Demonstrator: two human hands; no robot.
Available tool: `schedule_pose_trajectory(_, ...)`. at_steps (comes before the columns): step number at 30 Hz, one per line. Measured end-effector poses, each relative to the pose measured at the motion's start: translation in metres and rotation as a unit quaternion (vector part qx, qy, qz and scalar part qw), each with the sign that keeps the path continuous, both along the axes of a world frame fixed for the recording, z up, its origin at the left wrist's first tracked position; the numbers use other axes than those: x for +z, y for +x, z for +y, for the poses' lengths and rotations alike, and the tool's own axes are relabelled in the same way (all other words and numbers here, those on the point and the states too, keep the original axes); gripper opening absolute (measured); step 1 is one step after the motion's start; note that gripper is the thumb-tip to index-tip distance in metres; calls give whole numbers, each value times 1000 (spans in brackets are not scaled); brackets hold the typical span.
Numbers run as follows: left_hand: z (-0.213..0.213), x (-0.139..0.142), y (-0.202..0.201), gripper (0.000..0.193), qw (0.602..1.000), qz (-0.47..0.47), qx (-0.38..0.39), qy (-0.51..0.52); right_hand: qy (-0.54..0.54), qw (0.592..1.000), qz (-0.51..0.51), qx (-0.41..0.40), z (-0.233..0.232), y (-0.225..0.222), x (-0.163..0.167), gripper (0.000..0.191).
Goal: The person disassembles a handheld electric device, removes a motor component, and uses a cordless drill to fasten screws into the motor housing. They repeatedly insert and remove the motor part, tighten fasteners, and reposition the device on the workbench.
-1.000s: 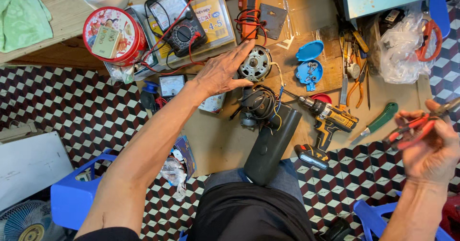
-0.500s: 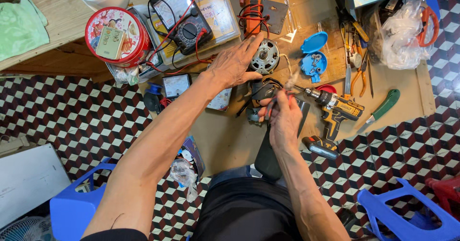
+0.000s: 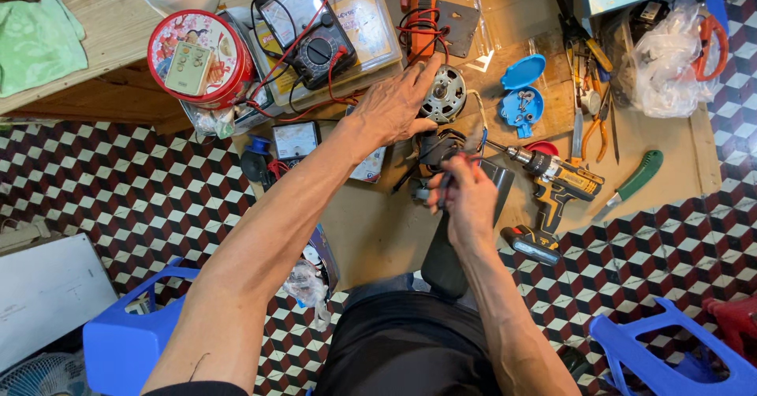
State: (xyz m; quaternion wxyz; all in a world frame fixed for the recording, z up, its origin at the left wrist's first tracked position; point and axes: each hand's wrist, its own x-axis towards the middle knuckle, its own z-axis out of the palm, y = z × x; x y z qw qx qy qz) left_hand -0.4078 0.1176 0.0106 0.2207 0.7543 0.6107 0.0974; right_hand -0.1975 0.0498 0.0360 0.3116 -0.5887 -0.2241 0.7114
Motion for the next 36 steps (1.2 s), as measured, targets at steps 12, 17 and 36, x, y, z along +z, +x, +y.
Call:
schedule_pose_trajectory(12,2,0,4,117,1000,-15,2,-19,79,996,-20,-38,-8,0,16,26)
schedule_pose_trajectory(17,2,2,4,118,999,-11,7,-35,45,997,-17,55,-14,-11,17,29)
schedule_pose_trajectory(36,1,-8,1,116,999,-34,-10,-15,-3,986,-56,156,-5,-13,12,25)
